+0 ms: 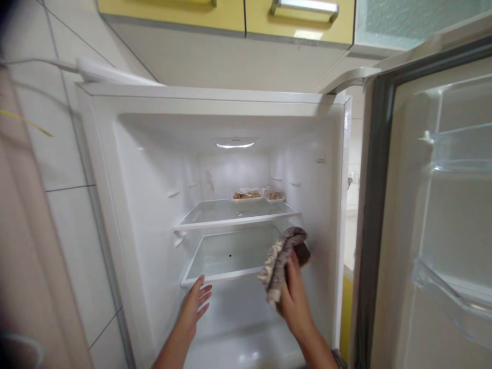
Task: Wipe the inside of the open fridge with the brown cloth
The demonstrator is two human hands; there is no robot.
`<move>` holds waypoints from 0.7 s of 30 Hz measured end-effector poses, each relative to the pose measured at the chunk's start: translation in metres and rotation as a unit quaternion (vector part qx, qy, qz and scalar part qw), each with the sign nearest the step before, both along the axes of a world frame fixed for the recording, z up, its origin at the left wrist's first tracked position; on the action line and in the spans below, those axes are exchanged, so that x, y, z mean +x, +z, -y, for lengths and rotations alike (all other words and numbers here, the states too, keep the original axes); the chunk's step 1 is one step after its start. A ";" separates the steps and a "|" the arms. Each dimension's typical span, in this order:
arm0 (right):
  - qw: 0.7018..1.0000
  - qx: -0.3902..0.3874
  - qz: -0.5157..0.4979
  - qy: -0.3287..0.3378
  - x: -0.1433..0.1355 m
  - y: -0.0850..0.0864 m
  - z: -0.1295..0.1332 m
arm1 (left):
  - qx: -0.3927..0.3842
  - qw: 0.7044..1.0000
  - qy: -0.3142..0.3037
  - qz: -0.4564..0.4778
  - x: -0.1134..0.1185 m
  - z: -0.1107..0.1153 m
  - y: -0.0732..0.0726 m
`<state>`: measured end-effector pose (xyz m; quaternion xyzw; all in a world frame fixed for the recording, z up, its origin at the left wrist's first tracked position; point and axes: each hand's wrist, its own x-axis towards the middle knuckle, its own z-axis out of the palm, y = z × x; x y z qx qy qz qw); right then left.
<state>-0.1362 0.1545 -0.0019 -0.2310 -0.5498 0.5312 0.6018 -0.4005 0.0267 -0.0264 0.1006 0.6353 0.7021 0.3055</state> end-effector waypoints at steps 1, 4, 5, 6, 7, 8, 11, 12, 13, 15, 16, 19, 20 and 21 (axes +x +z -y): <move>0.997 0.046 0.062 -0.014 -0.014 0.006 -0.004 | 0.001 1.000 -0.001 0.000 0.000 0.000 0.000; 0.885 0.204 0.410 -0.089 -0.052 0.011 -0.014 | 0.006 1.000 -0.001 -0.003 0.002 0.000 0.000; 0.834 0.227 0.493 -0.101 -0.061 0.011 -0.016 | 0.007 1.000 -0.001 -0.001 0.002 0.000 0.000; 0.799 0.234 0.545 -0.103 -0.068 0.012 -0.018 | 0.008 1.000 -0.003 0.004 0.003 0.000 0.000; 0.774 0.237 0.578 -0.101 -0.074 0.012 -0.019 | 0.009 1.000 -0.007 0.010 0.003 0.000 0.000; 0.758 0.238 0.600 -0.096 -0.077 0.014 -0.021 | 0.010 1.000 -0.011 0.018 0.004 -0.001 0.000; 0.735 0.240 0.631 -0.065 -0.085 0.024 -0.022 | 0.018 0.999 -0.016 0.035 0.005 -0.004 -0.001; 0.733 0.239 0.635 -0.054 -0.088 0.028 -0.022 | 0.021 0.999 -0.009 0.040 0.006 -0.006 -0.001; 0.731 0.238 0.638 -0.043 -0.093 0.032 -0.021 | 0.027 0.999 0.001 0.045 0.006 -0.008 -0.002; 0.731 0.238 0.640 -0.018 -0.104 0.039 -0.018 | 0.048 0.997 0.017 0.056 0.008 -0.013 -0.004; 0.730 0.240 0.640 -0.003 -0.112 0.041 -0.016 | 0.060 0.996 0.024 0.061 0.009 -0.015 -0.006; 0.724 0.259 0.636 0.056 -0.137 0.049 -0.009 | 0.088 0.994 0.034 0.057 0.013 -0.021 -0.011; 0.722 0.270 0.632 0.079 -0.147 0.052 -0.007 | 0.095 0.994 0.035 0.048 0.013 -0.023 -0.014; 0.721 0.281 0.626 0.102 -0.157 0.054 -0.005 | 0.102 0.993 0.036 0.035 0.013 -0.025 -0.017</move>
